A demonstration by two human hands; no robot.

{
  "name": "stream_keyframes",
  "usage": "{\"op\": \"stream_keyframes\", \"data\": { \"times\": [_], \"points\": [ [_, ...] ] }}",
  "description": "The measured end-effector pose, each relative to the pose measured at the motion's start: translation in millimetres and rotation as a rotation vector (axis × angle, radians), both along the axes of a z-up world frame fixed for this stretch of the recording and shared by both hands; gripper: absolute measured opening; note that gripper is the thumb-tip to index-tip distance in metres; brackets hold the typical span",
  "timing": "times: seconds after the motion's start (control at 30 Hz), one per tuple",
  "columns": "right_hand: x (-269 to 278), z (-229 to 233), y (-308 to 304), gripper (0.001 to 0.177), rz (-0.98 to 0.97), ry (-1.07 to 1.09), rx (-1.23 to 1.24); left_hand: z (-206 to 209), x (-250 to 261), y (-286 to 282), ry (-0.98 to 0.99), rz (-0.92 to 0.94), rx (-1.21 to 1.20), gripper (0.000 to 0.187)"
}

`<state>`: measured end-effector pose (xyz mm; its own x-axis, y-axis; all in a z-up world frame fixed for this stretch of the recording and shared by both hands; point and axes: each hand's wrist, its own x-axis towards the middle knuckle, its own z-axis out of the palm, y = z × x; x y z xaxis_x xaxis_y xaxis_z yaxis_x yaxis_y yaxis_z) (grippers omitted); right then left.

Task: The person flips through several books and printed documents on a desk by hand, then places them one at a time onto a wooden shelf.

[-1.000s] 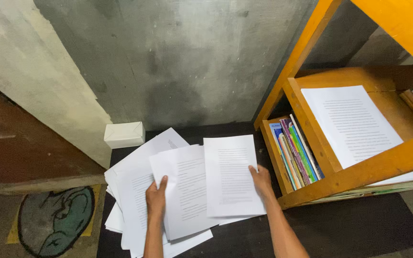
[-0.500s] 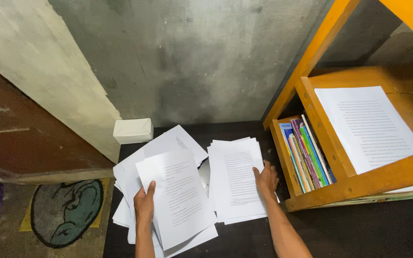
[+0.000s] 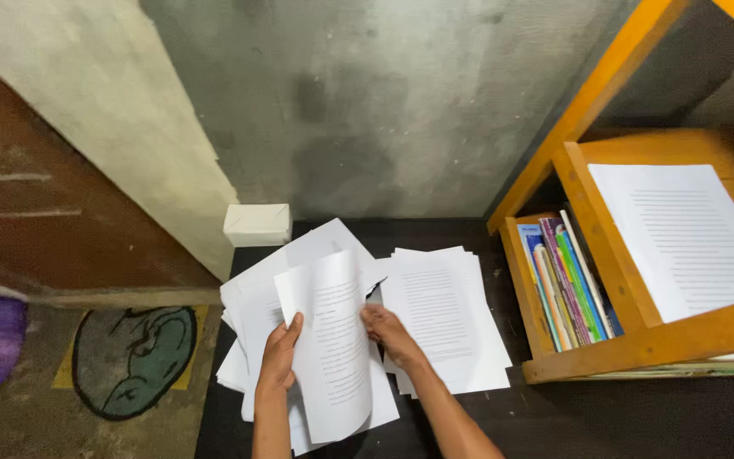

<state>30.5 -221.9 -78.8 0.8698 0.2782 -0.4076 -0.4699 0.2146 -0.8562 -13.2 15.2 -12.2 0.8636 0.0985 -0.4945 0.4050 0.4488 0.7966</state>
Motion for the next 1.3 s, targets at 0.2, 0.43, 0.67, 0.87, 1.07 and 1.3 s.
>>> {"op": "stream_keyframes", "data": {
  "times": [0.2,0.43,0.67,0.87,1.07,1.3],
  "points": [
    [-1,30,-30,0.042,-0.140,0.009,-0.218,9,0,5,-0.046,0.035,0.215,0.050],
    [-7,54,-40,0.031,-0.264,-0.074,-0.253,8,1,-6,-0.164,0.049,0.306,0.042],
    [2,43,-81,0.031,-0.308,-0.167,-0.423,18,-1,-7,-0.167,0.073,0.344,0.038],
    [-2,55,-111,0.027,-0.353,-0.096,-0.459,14,-2,-9,-0.098,0.038,0.377,0.038],
    [-14,60,-164,0.032,-0.411,-0.049,-0.971,-22,1,11,-0.073,0.109,0.384,0.041],
    [-10,19,-201,0.041,-0.392,-0.212,-1.143,-17,1,10,-0.118,0.073,0.406,0.038]
  ]
}}
